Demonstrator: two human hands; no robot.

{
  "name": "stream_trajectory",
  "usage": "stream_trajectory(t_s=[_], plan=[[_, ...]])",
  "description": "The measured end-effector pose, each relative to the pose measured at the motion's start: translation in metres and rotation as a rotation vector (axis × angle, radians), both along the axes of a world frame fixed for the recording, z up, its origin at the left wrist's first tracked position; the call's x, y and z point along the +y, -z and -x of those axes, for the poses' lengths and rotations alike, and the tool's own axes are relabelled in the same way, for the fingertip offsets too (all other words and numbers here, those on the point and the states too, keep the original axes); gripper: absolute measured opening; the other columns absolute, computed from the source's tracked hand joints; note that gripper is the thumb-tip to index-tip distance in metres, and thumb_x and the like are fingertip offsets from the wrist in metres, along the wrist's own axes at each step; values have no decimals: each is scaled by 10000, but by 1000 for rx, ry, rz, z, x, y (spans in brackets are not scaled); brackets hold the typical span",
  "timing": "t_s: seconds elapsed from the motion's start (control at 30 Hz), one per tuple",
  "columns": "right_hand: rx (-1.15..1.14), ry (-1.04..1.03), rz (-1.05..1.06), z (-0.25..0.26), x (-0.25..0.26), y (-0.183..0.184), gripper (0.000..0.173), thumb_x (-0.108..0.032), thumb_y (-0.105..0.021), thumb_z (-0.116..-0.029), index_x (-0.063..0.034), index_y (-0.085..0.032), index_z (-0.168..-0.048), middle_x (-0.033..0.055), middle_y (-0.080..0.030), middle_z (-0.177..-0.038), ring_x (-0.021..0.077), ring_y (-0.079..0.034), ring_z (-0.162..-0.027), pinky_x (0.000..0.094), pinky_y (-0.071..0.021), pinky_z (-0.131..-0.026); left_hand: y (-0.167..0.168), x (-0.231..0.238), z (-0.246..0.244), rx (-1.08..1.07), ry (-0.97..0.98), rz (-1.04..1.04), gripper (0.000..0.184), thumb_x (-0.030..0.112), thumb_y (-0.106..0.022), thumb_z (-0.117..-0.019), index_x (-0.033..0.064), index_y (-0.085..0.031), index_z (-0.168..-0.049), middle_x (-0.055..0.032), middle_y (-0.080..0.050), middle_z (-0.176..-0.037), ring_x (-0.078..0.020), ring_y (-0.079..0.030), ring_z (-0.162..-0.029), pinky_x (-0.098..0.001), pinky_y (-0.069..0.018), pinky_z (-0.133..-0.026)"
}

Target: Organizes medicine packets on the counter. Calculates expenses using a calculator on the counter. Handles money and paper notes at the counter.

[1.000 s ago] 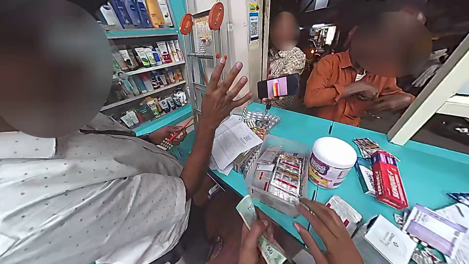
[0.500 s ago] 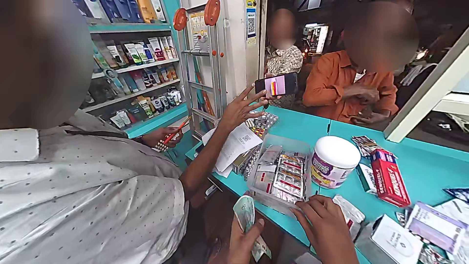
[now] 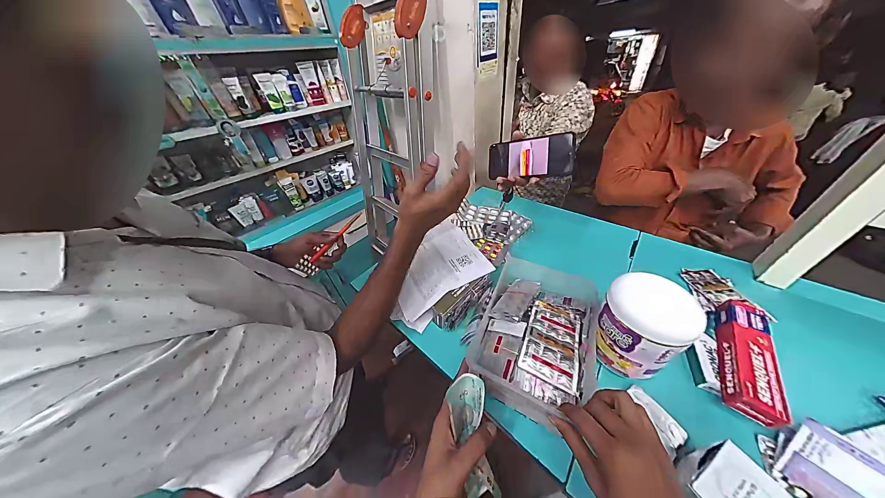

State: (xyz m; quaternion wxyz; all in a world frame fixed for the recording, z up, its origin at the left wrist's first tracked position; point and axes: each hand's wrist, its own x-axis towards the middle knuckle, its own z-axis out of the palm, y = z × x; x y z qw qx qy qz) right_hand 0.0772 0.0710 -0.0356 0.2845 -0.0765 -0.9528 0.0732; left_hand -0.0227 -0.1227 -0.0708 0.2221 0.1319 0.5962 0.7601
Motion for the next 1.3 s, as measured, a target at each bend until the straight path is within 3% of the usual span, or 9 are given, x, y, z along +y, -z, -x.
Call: stream_trajectory(t_s=[0.17,0.43,0.57,0.67,0.77,0.83,1.03,1.17,1.3], plan=[[-11,-13,14,-5,3,-2,248,-282,-669,-950,-86,-805,-887,94,-701,-774,351,-665,-884,459,-506,-759,9,8,-1,92,28,-26,757,76,-693,-853,-105,-339,-1496,-102,-614,-1372,-22,-637,-1151,-217,-526,-994],[-19,-36,74,-11,3,-4,278,-313,-662,-969,-81,-814,-978,106,-730,-838,364,-651,-932,457,-493,-811,9,9,-3,70,22,-43,723,79,-679,-872,-82,-343,-1491,-48,-654,-1277,-22,-660,-1082,-229,-548,-957],[31,-73,194,-16,2,-6,268,-298,-675,-970,-62,-801,-997,115,-751,-925,323,-641,-971,422,-467,-862,7,3,0,-13,-32,-74,546,102,-654,-865,-24,-450,-1355,37,-700,-1058,-10,-682,-898,-228,-576,-829],[40,-117,244,-18,7,-16,239,-256,-682,-974,-44,-792,-989,114,-756,-948,280,-646,-998,366,-474,-901,-45,5,12,-109,-109,93,544,-44,-541,-914,-49,-425,-1445,-73,-643,-1086,-50,-627,-836,-236,-537,-795],[52,-132,232,-12,5,-30,229,-236,-668,-985,-40,-786,-966,114,-758,-937,269,-651,-993,358,-477,-903,8,-6,44,288,-209,-36,650,87,-608,-846,-90,-415,-1441,-51,-619,-1334,30,-625,-1046,-185,-523,-905],[67,-133,206,-3,1,-40,230,-233,-661,-987,-39,-782,-958,116,-757,-928,269,-654,-985,359,-475,-909,20,-7,70,447,-251,75,654,108,-641,-822,-119,-455,-1406,-144,-612,-1352,-21,-620,-1148,-212,-512,-977],[63,-117,115,20,-7,-53,245,-269,-644,-1002,-72,-786,-969,98,-757,-933,253,-658,-991,345,-480,-909,7,4,116,576,-224,764,807,424,-781,-836,31,-493,-1480,-168,-733,-832,-381,-715,-737,-612,-554,-697],[108,-99,145,25,-13,-43,240,-269,-635,-1006,-86,-783,-962,73,-755,-925,212,-653,-993,314,-473,-918,7,18,130,557,-138,951,803,484,-754,-872,67,-485,-1503,-194,-744,-901,-419,-722,-820,-627,-543,-748],[157,-66,140,27,-17,-36,254,-286,-619,-1012,-103,-783,-948,40,-746,-908,171,-641,-978,279,-467,-899,-7,23,133,553,-143,934,597,418,-753,-888,24,-637,-1321,-216,-738,-924,-439,-722,-846,-640,-546,-753]])
